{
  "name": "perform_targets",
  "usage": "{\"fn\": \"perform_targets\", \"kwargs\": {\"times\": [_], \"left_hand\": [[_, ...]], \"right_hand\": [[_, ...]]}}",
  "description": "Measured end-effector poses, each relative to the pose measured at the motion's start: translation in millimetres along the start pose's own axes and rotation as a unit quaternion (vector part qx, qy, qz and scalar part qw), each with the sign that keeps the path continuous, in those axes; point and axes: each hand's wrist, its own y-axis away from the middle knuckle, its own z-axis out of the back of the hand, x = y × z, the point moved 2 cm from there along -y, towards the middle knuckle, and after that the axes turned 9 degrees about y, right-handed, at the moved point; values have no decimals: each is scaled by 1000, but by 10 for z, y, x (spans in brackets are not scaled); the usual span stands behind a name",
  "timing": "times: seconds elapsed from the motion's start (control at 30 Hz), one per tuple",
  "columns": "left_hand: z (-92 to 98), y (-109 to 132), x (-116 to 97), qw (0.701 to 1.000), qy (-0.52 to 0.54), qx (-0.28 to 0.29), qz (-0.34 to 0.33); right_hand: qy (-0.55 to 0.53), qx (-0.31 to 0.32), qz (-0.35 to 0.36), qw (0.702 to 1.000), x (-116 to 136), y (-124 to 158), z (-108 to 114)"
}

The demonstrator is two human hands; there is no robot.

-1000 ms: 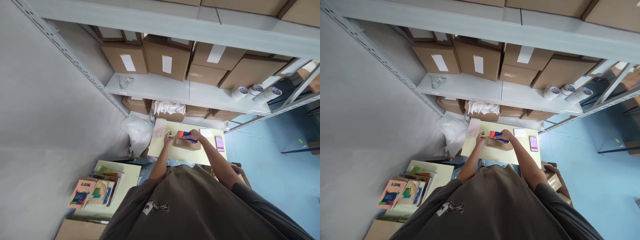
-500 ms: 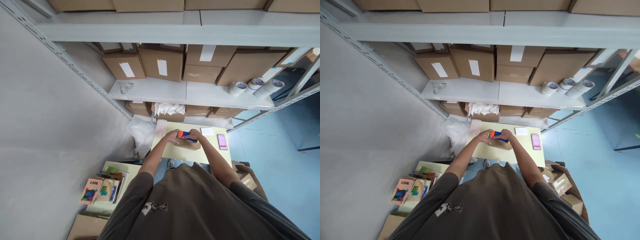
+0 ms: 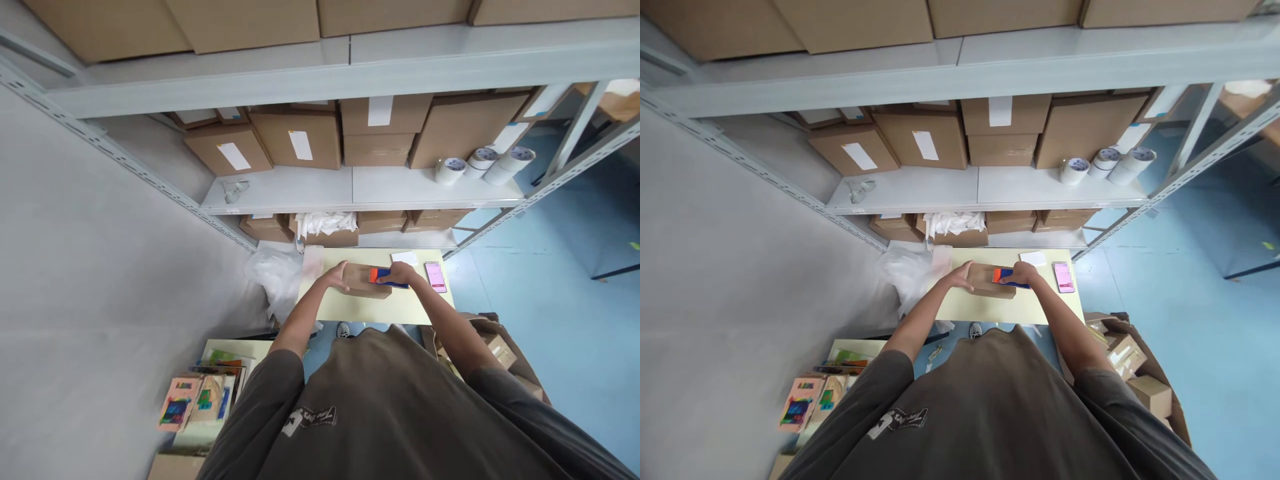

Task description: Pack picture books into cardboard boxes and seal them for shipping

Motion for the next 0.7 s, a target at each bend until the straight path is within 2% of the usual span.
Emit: {"fn": "perform_targets", "kwargs": {"times": [0.13, 0.3, 0.43, 0.5, 0.57, 0.7], "left_hand": [[-13, -21, -34, 999, -24, 17, 20], [-40, -61, -61, 998, -45, 41, -5], [-43, -68, -48, 998, -47, 42, 6], [-44, -70, -41, 998, -43, 44, 13], [-47, -75, -35, 998, -38, 42, 21], [-62, -89, -45, 998, -39, 39, 39]], "right_hand": [[-5, -2, -25, 1000, -605, 178, -97], [3, -22, -64, 998, -1334, 341, -98], [27, -5, -99, 995, -1731, 403, -132], [26, -1, -109, 994, -1782, 383, -199], [13, -5, -117, 993, -1721, 316, -291], [-29, 21, -115, 993, -1351, 104, -508]]}}
